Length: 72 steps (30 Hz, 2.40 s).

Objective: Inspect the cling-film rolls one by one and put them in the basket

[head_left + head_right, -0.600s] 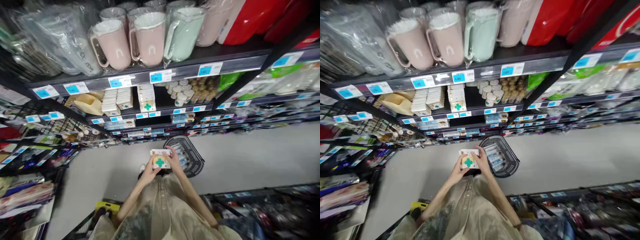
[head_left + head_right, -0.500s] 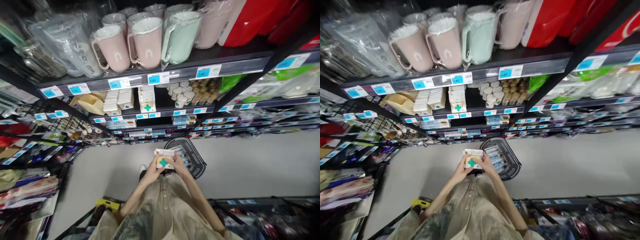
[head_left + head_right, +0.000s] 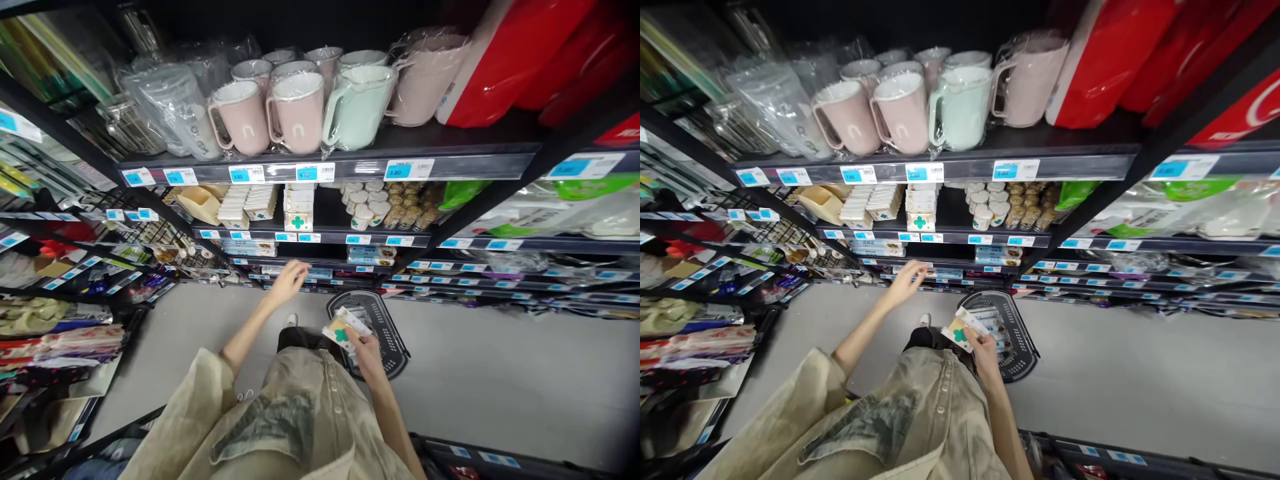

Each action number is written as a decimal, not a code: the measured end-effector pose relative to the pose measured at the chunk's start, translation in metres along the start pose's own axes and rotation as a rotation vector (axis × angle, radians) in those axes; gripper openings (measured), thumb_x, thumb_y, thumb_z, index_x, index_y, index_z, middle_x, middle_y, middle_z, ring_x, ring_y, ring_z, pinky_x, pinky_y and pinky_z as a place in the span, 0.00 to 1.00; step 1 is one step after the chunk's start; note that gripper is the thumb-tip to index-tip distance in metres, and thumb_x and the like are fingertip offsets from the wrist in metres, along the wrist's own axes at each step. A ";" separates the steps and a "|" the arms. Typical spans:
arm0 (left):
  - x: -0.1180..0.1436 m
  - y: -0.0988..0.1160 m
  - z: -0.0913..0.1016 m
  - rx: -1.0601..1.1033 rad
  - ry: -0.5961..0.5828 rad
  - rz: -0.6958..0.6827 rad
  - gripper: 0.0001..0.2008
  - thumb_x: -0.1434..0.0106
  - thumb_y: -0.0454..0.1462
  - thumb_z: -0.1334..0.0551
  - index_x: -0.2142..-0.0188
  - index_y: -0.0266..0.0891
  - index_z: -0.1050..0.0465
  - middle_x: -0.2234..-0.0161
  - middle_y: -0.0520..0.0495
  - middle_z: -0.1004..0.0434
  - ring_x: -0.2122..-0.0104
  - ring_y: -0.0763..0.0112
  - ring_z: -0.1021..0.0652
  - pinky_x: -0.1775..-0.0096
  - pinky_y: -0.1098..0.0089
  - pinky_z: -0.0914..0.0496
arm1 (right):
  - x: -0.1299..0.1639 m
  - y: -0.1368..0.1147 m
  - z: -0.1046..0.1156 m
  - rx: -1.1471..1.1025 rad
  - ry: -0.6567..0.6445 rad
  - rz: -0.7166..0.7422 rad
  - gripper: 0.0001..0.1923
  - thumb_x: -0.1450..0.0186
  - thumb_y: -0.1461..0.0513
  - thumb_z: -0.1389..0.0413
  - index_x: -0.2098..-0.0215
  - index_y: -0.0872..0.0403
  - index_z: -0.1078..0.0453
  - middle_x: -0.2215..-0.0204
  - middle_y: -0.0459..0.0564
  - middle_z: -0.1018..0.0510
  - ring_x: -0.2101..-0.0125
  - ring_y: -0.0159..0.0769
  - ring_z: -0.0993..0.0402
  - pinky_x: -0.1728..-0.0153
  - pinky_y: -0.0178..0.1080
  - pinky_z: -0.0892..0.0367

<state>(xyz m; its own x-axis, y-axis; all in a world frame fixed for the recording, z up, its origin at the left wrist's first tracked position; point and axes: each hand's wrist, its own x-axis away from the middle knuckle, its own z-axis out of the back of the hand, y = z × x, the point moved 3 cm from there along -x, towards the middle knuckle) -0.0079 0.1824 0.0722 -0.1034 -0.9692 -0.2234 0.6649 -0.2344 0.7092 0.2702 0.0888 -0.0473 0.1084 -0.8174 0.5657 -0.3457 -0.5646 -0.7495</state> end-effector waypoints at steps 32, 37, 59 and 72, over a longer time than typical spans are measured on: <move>-0.152 -0.109 0.061 -0.347 0.058 -0.005 0.04 0.32 0.35 0.38 0.59 0.39 0.24 0.57 0.42 0.23 0.55 0.61 0.22 0.57 0.67 0.27 | -0.196 -0.219 -0.231 0.449 -0.209 0.772 0.22 0.49 0.50 0.30 0.63 0.56 0.21 0.63 0.54 0.16 0.61 0.46 0.19 0.56 0.45 0.24; -0.155 -0.121 0.061 -0.136 0.169 0.065 0.10 0.40 0.28 0.39 0.59 0.39 0.27 0.66 0.49 0.25 0.66 0.68 0.24 0.60 0.70 0.29 | -0.212 -0.215 -0.252 0.534 -0.295 0.718 0.22 0.49 0.48 0.30 0.67 0.56 0.22 0.68 0.53 0.16 0.64 0.46 0.20 0.60 0.45 0.24; -0.133 -0.115 0.061 -0.026 0.226 0.048 0.38 0.36 0.34 0.38 0.29 0.39 0.49 0.34 0.31 0.41 0.33 0.53 0.35 0.37 0.54 0.33 | -0.213 -0.181 -0.276 0.812 -0.064 0.840 0.25 0.39 0.50 0.36 0.48 0.53 0.26 0.55 0.55 0.22 0.56 0.46 0.23 0.51 0.45 0.28; -0.140 -0.119 0.042 -0.040 0.288 0.151 0.33 0.29 0.42 0.42 0.29 0.34 0.47 0.39 0.30 0.28 0.41 0.50 0.25 0.42 0.56 0.29 | -0.208 -0.180 -0.268 0.854 0.173 0.943 0.46 0.39 0.46 0.36 0.30 0.58 0.44 0.40 0.68 0.36 0.48 0.53 0.28 0.46 0.52 0.30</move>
<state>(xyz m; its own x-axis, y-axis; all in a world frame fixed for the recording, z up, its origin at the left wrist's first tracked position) -0.1040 0.3427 0.0470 0.2085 -0.9303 -0.3018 0.6861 -0.0808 0.7230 0.0597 0.3911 0.0623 0.0053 -0.9499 -0.3126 0.4895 0.2750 -0.8275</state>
